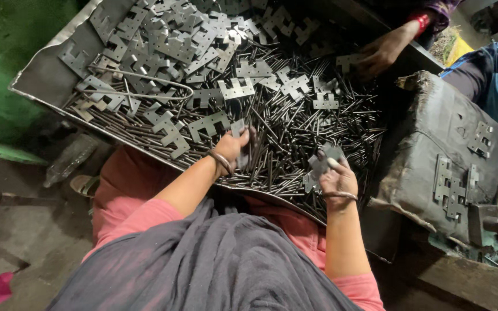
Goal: The person sorts through a bin of metal hinge components and long pins, picking up individual pieces by hand and placing them onto a work surface to the right.
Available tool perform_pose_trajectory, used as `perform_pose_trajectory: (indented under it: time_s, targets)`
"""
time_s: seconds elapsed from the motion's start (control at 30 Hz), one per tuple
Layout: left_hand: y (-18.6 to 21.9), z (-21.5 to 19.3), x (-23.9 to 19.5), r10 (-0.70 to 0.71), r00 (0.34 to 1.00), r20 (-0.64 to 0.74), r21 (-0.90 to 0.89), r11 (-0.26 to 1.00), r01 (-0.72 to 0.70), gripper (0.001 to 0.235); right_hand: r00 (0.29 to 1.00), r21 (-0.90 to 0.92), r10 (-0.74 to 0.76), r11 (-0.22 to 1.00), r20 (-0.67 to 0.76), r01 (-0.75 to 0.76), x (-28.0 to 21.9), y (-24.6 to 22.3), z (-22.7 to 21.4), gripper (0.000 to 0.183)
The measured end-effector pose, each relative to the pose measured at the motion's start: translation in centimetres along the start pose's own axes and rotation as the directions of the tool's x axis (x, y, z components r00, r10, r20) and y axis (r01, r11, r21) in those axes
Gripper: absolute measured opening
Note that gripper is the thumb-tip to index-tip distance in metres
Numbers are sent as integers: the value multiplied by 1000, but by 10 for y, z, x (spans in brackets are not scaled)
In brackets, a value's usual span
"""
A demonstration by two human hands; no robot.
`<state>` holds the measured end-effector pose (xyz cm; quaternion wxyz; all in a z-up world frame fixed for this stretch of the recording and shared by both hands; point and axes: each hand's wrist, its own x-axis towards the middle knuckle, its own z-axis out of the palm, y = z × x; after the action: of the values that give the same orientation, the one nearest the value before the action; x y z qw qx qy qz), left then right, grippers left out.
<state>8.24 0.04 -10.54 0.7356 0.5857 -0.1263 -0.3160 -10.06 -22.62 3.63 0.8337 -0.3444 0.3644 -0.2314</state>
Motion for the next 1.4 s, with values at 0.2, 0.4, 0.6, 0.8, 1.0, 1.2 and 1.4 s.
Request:
perform_pose_trajectory:
  time_s: [0.2, 0.4, 0.6, 0.8, 1.0, 1.2, 1.4]
  targets:
    - [29, 34, -27, -227, 914, 336, -682, 611, 402, 23, 879, -729, -203, 496, 431, 472, -29, 26, 62, 59]
    - [51, 62, -58, -415, 836, 360, -599, 585, 548, 52, 551, -552, -27, -44, 834, 833, -72, 70, 79, 60]
    - [62, -19, -12, -193, 954, 231, 818, 569, -83, 56, 965, -189, 25, 982, 260, 26, -19, 4, 9, 49]
    - [58, -62, -5, 151, 978, 146, 989, -52, -139, 89, 269, -786, -748, -512, 606, 345, 65, -167, -100, 49]
    - [55, -57, 1, 67, 994, 92, 992, -95, -86, 75, 811, -647, -507, -730, 294, -221, 90, -206, -136, 62]
    - [83, -42, -8, -97, 987, 127, 978, -155, -142, 44, 774, -686, 54, -427, 631, 589, 42, -71, -72, 50]
    - [114, -51, -3, -359, 912, 200, 979, 117, -169, 50, 836, -608, 397, -574, 379, 548, 31, 10, -73, 91]
